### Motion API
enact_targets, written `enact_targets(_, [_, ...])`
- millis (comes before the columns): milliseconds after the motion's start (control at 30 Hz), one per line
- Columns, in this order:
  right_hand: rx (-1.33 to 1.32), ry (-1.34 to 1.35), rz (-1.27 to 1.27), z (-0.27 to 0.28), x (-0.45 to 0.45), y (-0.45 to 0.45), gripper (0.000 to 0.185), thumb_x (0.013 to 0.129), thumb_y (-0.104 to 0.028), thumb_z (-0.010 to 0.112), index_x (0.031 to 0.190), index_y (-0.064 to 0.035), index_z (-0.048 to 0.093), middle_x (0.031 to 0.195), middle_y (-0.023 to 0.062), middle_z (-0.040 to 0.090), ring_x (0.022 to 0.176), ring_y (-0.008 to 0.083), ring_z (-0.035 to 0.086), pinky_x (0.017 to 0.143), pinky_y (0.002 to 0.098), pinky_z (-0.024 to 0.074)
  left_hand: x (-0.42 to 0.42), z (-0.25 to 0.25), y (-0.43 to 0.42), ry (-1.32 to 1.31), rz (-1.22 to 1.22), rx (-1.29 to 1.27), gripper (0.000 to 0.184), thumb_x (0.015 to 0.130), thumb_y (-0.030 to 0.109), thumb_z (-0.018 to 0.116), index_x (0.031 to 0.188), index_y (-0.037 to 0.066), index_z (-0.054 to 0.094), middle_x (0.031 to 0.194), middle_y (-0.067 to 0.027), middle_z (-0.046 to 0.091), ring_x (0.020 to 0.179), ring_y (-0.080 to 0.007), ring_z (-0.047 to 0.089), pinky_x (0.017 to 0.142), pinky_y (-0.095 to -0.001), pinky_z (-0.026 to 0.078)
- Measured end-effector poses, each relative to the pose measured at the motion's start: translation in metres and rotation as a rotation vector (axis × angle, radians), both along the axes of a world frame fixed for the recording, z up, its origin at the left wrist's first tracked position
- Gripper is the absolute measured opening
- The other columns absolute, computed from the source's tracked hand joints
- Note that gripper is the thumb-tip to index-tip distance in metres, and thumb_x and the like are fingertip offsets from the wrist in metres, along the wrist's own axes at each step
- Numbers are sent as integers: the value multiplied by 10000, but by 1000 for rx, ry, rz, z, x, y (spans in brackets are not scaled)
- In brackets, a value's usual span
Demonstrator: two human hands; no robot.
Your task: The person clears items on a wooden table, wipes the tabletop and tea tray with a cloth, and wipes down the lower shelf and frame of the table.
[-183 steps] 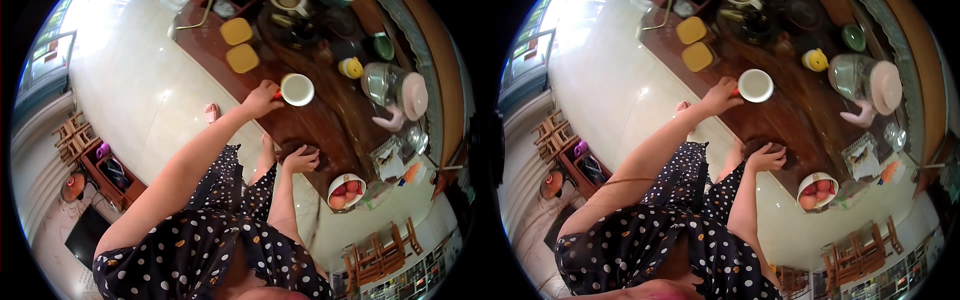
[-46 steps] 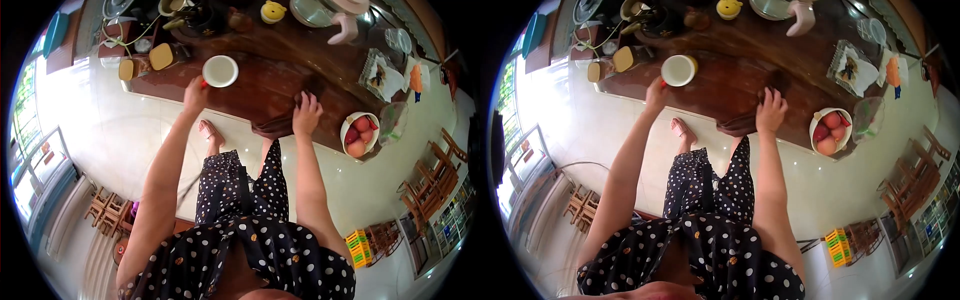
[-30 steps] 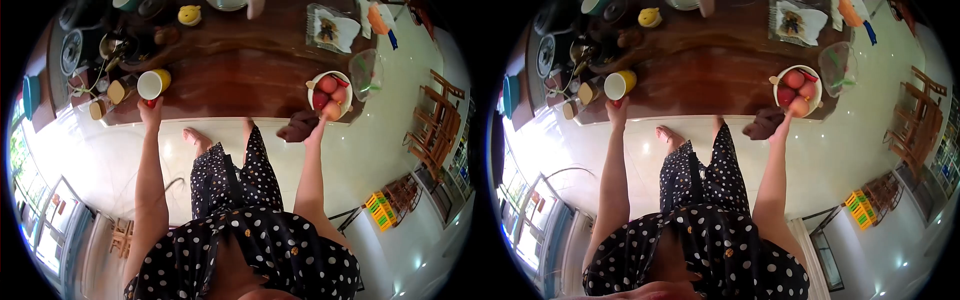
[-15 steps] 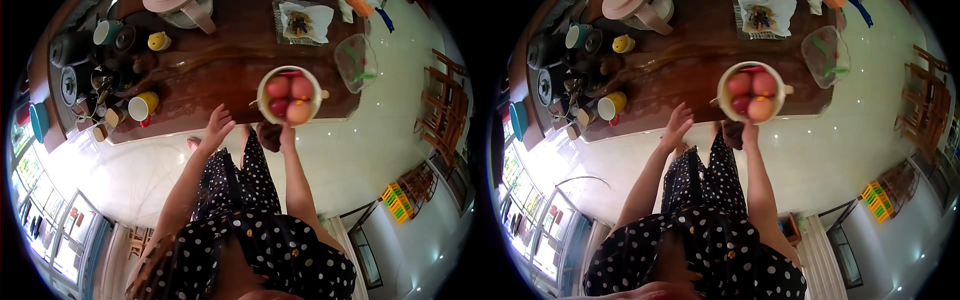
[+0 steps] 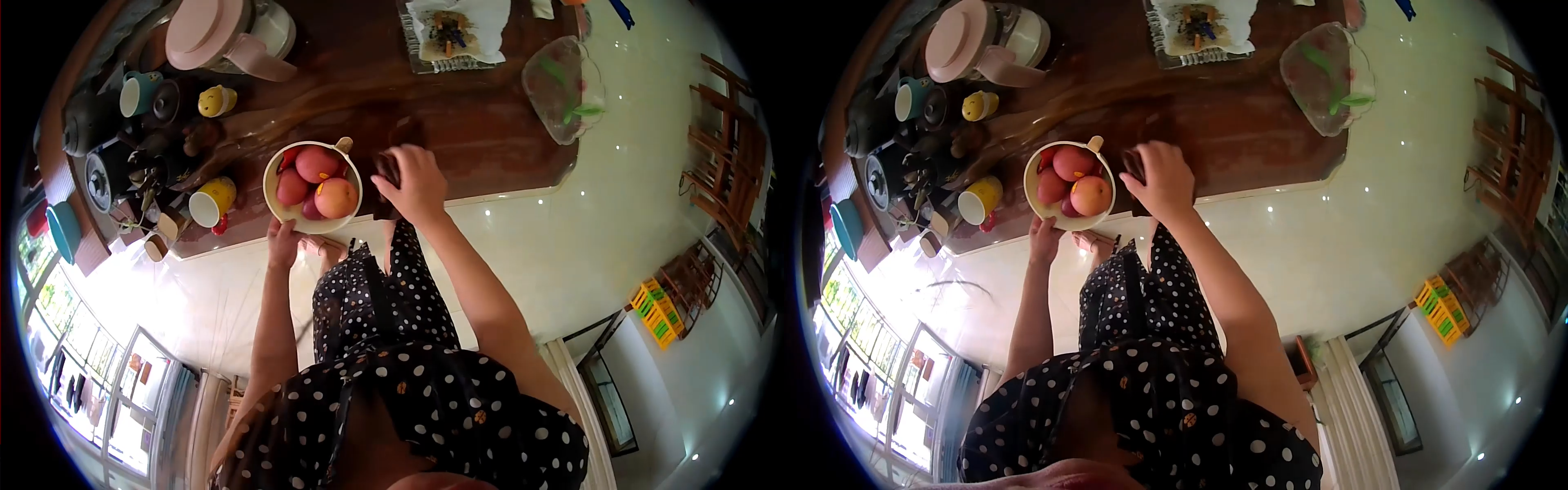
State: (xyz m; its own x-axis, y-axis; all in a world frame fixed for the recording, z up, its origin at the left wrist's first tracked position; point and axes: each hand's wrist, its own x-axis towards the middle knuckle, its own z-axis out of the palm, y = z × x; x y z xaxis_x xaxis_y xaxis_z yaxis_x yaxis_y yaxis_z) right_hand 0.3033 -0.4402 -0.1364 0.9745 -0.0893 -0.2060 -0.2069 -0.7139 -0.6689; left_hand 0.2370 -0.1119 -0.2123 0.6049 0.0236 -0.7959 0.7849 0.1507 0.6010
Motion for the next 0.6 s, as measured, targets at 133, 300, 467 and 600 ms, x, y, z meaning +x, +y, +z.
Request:
enact_targets(133, [-403,-74,203,-63,23,-6,657,706,-352,760,1295,-219,502,1383,75,376,1291,309,349,956,551,346,6,10,-11,18,115,22,292,905,35,474,1197,23,490,1143,-113,588,1047,-260,605,893,-401,528])
enact_targets(300, [-406,-24,138,-80,11,-78,557,685,-250,732,1211,-201,555,1298,20,477,1170,288,446,818,512,457,17,37,-22,17,46,-55,400,937,111,479,1320,76,370,1233,-132,524,1112,-270,567,855,-395,528])
enact_targets(467, [-693,101,-484,-99,-97,-221,521,780,-178,595,1294,-188,511,1340,83,463,1170,375,452,919,500,460,-20,26,-5,16,88,38,475,945,158,488,1385,87,327,1247,-154,532,1112,-256,574,841,-395,523])
enact_targets(600, [-273,361,-686,-41,-143,-262,454,876,-257,527,1308,-116,520,1187,164,611,1128,358,559,956,463,442,-93,37,-15,122,-5,173,489,906,160,526,1355,70,354,1163,-149,588,1006,-245,622,802,-362,526])
